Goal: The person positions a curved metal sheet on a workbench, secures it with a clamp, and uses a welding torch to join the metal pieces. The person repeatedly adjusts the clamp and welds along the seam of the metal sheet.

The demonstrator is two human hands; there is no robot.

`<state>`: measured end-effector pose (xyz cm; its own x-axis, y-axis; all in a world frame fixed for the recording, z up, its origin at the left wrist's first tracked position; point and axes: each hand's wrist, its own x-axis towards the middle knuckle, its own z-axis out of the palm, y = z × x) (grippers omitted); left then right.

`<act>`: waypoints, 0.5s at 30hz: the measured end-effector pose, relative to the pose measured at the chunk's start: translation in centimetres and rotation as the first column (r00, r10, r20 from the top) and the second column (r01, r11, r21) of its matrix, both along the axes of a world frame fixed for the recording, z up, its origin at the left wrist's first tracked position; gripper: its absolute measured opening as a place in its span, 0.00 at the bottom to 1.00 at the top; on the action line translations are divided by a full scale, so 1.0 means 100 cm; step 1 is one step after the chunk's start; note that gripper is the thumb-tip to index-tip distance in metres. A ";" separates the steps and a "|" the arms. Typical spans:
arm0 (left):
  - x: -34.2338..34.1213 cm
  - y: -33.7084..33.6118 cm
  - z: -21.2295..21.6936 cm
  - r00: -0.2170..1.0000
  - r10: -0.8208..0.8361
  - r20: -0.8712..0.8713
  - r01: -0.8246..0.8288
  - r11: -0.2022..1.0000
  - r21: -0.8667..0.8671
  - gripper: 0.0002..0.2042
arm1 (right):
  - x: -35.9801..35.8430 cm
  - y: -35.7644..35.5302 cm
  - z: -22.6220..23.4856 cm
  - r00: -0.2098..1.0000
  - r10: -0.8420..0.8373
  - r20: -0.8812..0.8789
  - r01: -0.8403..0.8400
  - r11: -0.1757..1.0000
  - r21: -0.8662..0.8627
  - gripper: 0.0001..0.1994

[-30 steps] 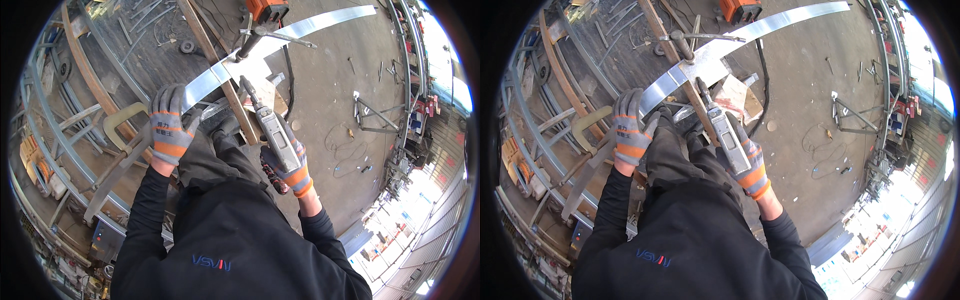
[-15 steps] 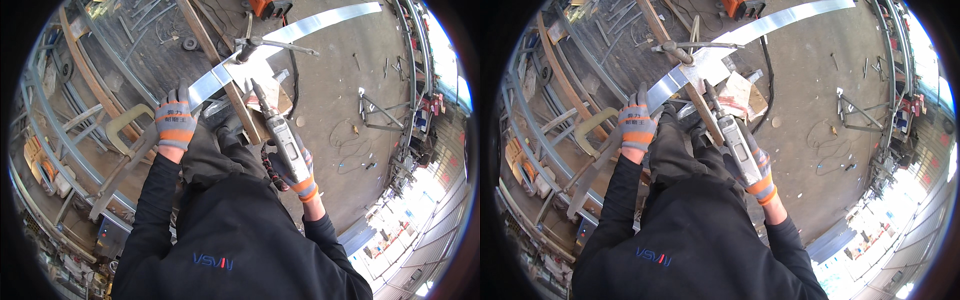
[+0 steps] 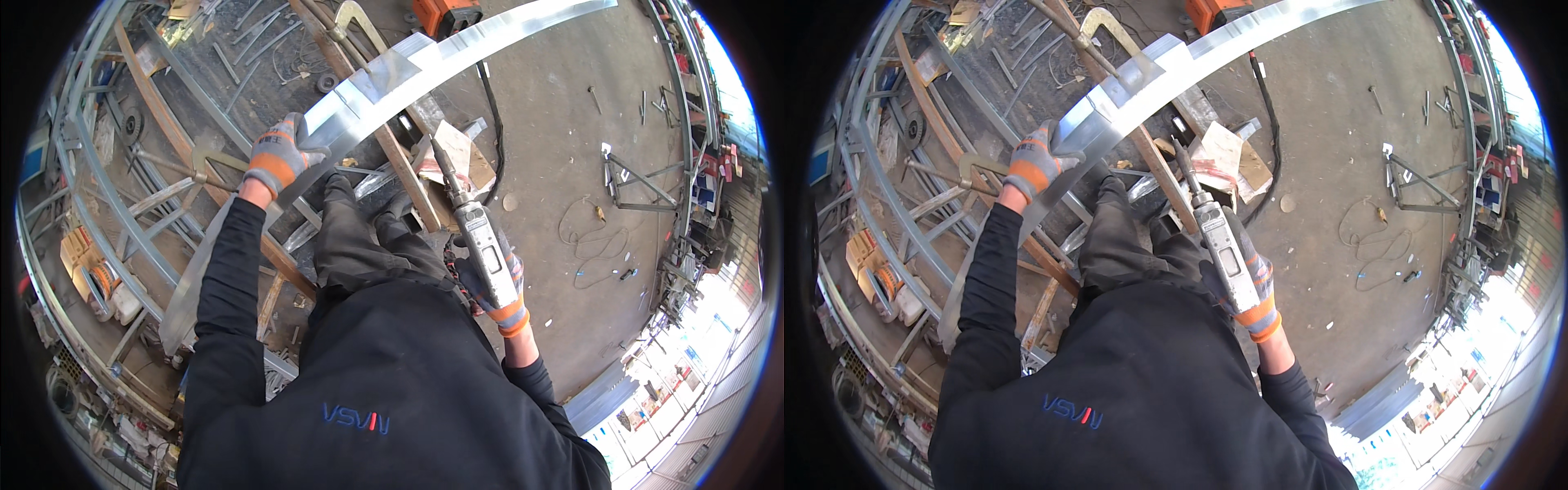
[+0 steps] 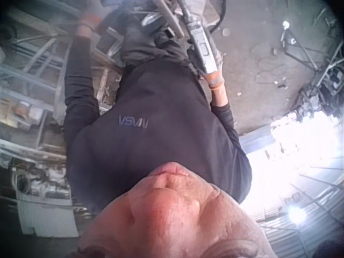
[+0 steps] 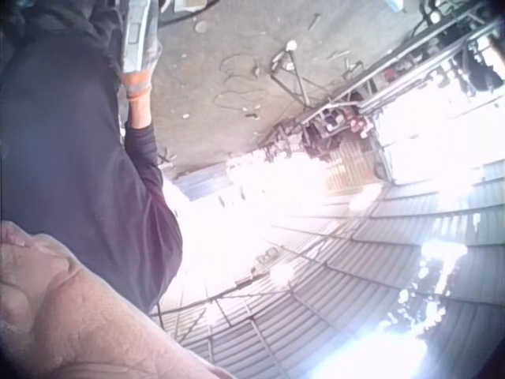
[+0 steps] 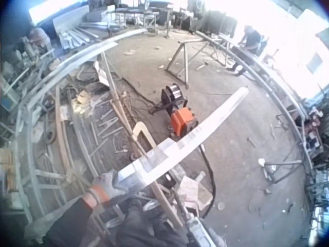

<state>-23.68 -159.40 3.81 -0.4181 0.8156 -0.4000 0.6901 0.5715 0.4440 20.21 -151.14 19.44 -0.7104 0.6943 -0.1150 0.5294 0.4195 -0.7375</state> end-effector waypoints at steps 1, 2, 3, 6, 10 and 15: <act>-0.008 0.002 -0.005 1.000 -0.002 0.032 0.002 1.000 -0.017 0.56 | 0.000 0.000 -0.002 1.000 0.004 -0.026 -0.005 0.999 -0.035 0.35; -0.016 0.005 -0.010 0.997 -0.001 0.076 0.002 1.000 -0.007 0.56 | 0.001 -0.001 -0.003 1.000 0.001 -0.031 -0.003 0.998 -0.060 0.36; -0.023 0.007 -0.016 0.993 0.000 0.116 -0.001 1.000 0.006 0.56 | 0.001 -0.002 -0.003 1.000 -0.005 -0.026 0.003 0.997 -0.081 0.37; -0.041 0.010 -0.033 0.973 0.006 0.229 -0.008 1.000 0.008 0.56 | 0.002 -0.006 -0.003 1.000 -0.011 -0.014 0.009 0.994 -0.108 0.39; -0.059 0.013 -0.051 0.949 -0.020 0.316 0.021 1.000 0.002 0.55 | -0.005 -0.010 -0.003 0.999 0.004 -0.035 -0.007 0.996 -0.084 0.40; -0.075 0.020 -0.066 0.917 -0.066 0.392 0.059 0.998 0.029 0.50 | -0.019 -0.010 0.003 1.000 -0.028 0.006 0.029 0.986 -0.164 0.39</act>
